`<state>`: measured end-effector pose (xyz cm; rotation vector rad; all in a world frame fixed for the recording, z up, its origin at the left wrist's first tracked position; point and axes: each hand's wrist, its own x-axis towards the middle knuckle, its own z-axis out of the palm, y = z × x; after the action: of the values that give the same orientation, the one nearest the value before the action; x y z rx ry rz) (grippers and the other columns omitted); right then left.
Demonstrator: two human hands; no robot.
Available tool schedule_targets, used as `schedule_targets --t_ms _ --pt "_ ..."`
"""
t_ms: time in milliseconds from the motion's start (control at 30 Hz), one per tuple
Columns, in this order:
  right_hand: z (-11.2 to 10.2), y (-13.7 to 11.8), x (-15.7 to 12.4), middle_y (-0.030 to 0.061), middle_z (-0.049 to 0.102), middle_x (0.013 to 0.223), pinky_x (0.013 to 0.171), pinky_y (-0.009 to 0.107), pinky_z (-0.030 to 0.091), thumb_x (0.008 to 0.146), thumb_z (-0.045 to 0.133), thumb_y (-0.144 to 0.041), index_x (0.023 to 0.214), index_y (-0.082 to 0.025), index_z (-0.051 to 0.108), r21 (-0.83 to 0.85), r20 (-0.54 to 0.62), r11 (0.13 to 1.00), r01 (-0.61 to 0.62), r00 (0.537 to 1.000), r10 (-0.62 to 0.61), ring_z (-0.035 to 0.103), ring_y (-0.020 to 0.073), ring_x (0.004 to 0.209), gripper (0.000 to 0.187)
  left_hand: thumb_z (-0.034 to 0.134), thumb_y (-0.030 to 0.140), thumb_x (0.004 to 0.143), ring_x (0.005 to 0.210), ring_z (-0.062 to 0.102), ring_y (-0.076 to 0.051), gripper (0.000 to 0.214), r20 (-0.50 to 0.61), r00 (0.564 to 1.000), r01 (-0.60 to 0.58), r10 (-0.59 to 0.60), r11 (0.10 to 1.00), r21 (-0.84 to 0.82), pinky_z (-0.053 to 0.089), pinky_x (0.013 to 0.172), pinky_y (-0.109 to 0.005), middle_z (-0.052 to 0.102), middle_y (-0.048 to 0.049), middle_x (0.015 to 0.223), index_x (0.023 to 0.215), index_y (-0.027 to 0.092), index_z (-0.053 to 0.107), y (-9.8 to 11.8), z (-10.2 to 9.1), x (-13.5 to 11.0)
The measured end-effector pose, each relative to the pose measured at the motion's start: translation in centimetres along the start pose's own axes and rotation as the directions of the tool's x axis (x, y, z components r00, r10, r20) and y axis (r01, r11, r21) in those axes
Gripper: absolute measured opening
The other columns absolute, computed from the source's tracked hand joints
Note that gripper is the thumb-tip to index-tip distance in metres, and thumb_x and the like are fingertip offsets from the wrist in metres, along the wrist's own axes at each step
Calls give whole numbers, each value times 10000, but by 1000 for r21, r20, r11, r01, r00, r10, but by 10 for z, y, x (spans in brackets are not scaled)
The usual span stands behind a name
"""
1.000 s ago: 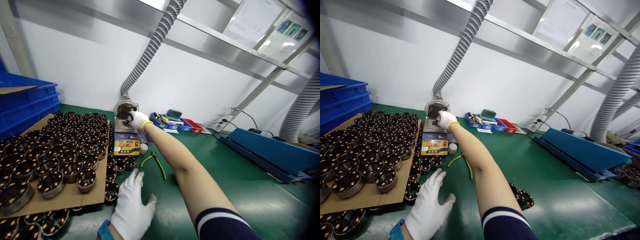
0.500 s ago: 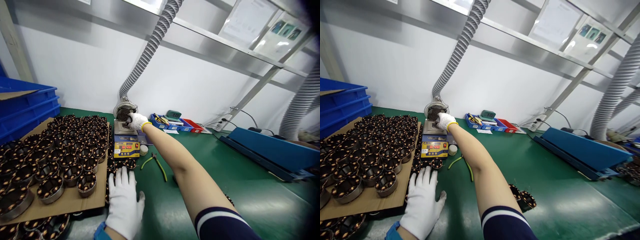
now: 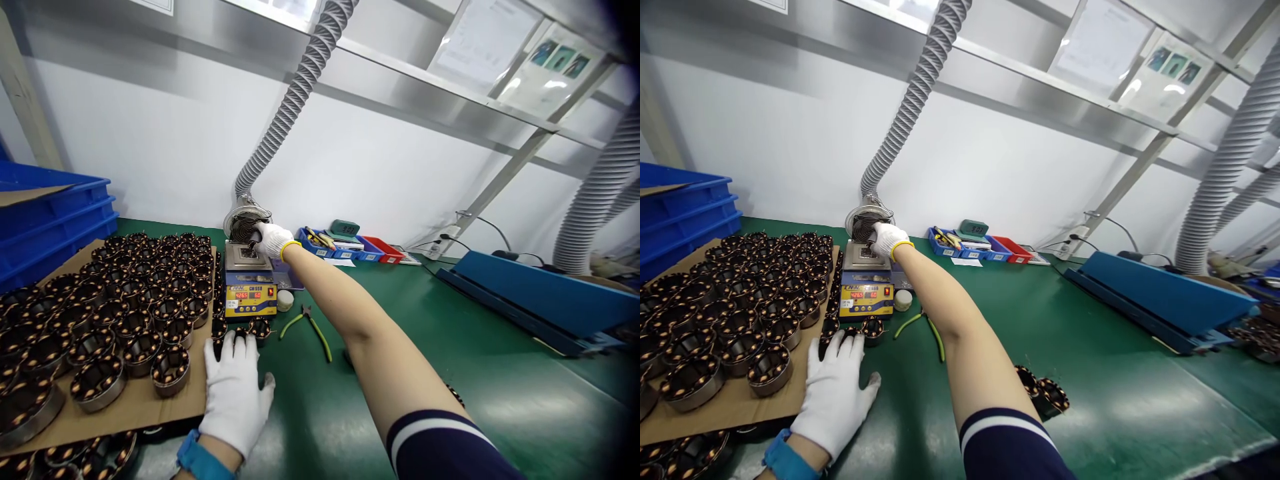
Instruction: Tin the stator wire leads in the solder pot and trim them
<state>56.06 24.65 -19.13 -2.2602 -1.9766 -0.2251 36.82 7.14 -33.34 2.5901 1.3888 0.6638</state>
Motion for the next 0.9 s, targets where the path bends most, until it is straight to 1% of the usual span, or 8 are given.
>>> schedule_targets --t_ms 167,333,433,567,667,767,833,900 --pt "7 3 1 86 626 1233 908 405 518 752 678 -356 1298 -246 539 17 27 1000 6 1000 -6 603 297 1105 574 534 307 830 1242 467 -342 434 -7 999 -33 32 999 -40 138 1141 -603 676 -129 1132 1196 96 631 11 -8 -2" --pt "-10 17 -11 69 660 1167 918 365 512 755 677 -362 1273 -227 567 183 -104 983 2 994 17 621 272 1077 547 527 319 846 1138 552 -312 341 -19 993 -118 118 993 -6 214 1131 -565 701 -107 1025 1087 131 677 16 -5 -3" --pt "-28 43 -44 57 673 1125 908 311 517 738 693 -322 1275 -178 569 422 -135 907 -8 988 72 640 227 1032 570 531 378 828 1126 543 -356 315 -61 985 -155 160 984 91 283 1079 -571 681 -140 957 925 127 694 13 -4 -5" --pt "-37 107 -126 63 675 1101 796 313 580 790 618 -244 1295 -163 540 735 -35 654 -178 953 299 680 178 884 517 496 340 797 1162 485 -421 266 -88 948 -284 307 935 211 312 1034 -601 635 -193 961 803 129 658 7 1 -6" --pt "-34 168 -212 68 696 987 677 300 609 787 594 -210 1156 -151 615 794 47 491 -359 840 540 686 167 737 374 462 290 793 1199 460 -417 247 -110 907 -383 406 906 181 337 1040 -571 592 -227 1131 812 126 646 9 13 -8" --pt "-32 221 -300 71 703 855 604 261 599 782 580 -204 1027 -136 660 706 97 384 -595 618 780 672 164 657 266 416 331 813 1108 549 -381 275 -23 910 -413 413 910 26 471 911 -509 535 -186 1307 768 170 633 21 22 -16" --pt "-25 246 -347 62 695 770 569 217 568 784 577 -209 968 -132 684 554 154 323 -768 475 866 653 147 607 226 381 379 831 963 629 -340 306 107 938 -317 329 942 -113 535 756 -475 503 -124 1382 823 198 628 31 22 -22" --pt "-12 261 -378 59 685 709 541 186 533 771 590 -198 910 -116 703 433 217 276 -858 396 892 632 132 572 197 397 459 840 823 667 -313 388 234 960 -106 155 972 -209 550 664 -459 491 -118 1404 1059 210 599 40 19 -24"
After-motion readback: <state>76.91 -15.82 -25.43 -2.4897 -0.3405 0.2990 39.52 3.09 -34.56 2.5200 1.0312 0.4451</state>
